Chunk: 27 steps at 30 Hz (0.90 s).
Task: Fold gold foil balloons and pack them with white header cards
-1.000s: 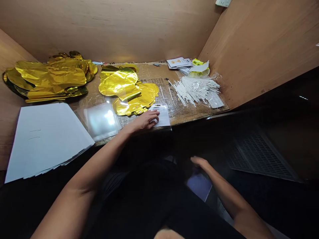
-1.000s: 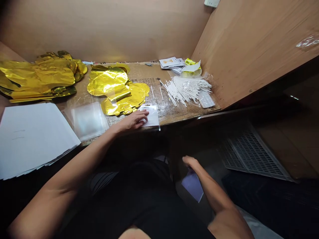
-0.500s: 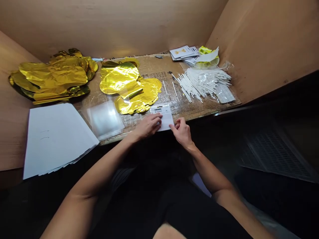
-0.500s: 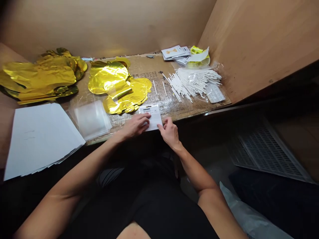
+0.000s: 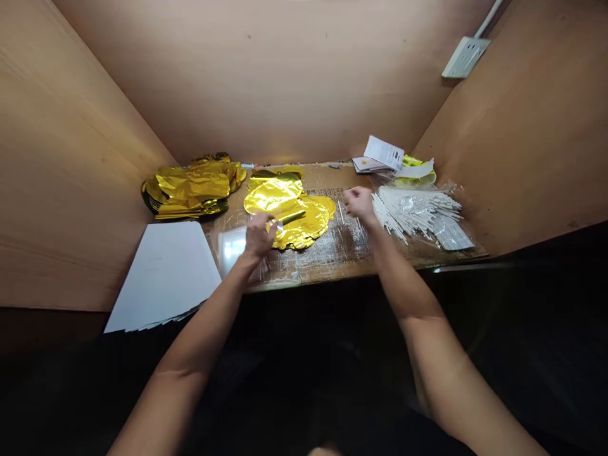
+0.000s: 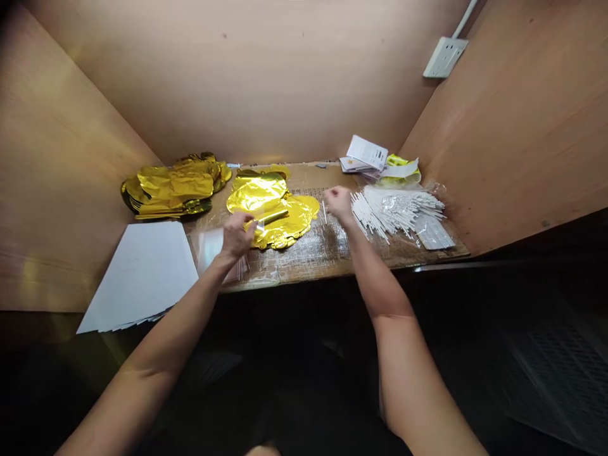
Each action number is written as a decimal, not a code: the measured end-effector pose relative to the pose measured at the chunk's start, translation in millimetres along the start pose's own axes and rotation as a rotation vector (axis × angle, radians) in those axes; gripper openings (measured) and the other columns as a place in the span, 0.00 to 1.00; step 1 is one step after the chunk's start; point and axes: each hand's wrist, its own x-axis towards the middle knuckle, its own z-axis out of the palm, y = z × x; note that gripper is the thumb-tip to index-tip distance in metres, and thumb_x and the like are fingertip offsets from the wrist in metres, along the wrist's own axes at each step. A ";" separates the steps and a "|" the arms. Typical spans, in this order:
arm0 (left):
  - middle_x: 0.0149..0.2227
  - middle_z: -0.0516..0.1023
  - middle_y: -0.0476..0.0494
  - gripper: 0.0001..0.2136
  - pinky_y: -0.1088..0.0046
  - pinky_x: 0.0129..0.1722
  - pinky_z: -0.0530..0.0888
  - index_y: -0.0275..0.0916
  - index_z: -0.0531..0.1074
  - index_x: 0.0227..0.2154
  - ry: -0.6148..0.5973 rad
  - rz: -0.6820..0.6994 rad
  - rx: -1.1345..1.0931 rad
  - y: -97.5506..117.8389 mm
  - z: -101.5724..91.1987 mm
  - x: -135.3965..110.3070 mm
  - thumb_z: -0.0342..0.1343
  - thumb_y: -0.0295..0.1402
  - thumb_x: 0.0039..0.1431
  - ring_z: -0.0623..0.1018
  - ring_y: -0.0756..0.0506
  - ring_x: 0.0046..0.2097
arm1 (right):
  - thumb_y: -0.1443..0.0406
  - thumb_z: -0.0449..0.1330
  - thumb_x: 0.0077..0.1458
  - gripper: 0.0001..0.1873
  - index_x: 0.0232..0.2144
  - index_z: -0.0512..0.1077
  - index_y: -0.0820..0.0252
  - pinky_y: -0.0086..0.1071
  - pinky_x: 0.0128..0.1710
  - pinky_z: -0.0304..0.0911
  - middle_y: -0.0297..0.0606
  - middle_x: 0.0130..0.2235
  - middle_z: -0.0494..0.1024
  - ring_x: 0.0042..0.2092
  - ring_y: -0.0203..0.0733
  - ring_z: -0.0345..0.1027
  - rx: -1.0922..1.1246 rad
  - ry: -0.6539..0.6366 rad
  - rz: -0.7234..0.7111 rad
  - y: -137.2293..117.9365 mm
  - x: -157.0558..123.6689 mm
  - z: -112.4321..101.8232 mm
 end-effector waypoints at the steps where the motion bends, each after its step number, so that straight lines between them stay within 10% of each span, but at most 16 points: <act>1: 0.46 0.83 0.38 0.04 0.57 0.57 0.76 0.39 0.76 0.41 -0.067 0.073 0.003 1.6 4.8 -4.7 0.61 0.33 0.66 0.81 0.37 0.52 | 0.54 0.68 0.60 0.16 0.32 0.74 0.61 0.28 0.27 0.62 0.34 0.27 0.75 0.27 0.36 0.66 -0.025 -0.065 0.003 -3.1 2.7 26.9; 7: 0.62 0.78 0.30 0.16 0.51 0.61 0.73 0.38 0.75 0.56 -0.289 0.101 0.264 -2.6 13.2 -30.1 0.57 0.38 0.70 0.78 0.32 0.61 | 0.53 0.71 0.49 0.22 0.19 0.67 0.59 0.29 0.28 0.51 0.27 0.19 0.63 0.25 0.33 0.56 -0.069 -0.362 -0.034 -16.8 5.4 124.5; 11: 0.58 0.80 0.26 0.19 0.48 0.61 0.72 0.37 0.76 0.51 -0.050 -0.132 0.157 -13.0 -2.3 -10.4 0.63 0.45 0.65 0.77 0.28 0.61 | 0.47 0.62 0.58 0.26 0.20 0.61 0.56 0.30 0.28 0.46 0.26 0.21 0.57 0.26 0.32 0.49 -0.015 -0.378 -0.127 -27.3 19.0 114.1; 17: 0.40 0.84 0.39 0.30 0.65 0.42 0.79 0.37 0.73 0.50 0.011 -0.412 -0.744 0.0 10.8 56.6 0.74 0.46 0.47 0.83 0.43 0.38 | 0.48 0.54 0.65 0.27 0.20 0.56 0.55 0.32 0.30 0.45 0.29 0.23 0.54 0.28 0.35 0.48 -0.051 -0.313 -0.219 -35.3 27.8 105.0; 27: 0.41 0.81 0.36 0.17 0.59 0.49 0.78 0.39 0.73 0.37 0.261 -0.494 -0.469 3.9 1.7 111.6 0.72 0.36 0.49 0.81 0.36 0.48 | 0.50 0.57 0.67 0.28 0.19 0.55 0.53 0.33 0.32 0.47 0.31 0.23 0.55 0.30 0.39 0.50 -0.002 -0.060 -0.263 -44.7 66.9 56.9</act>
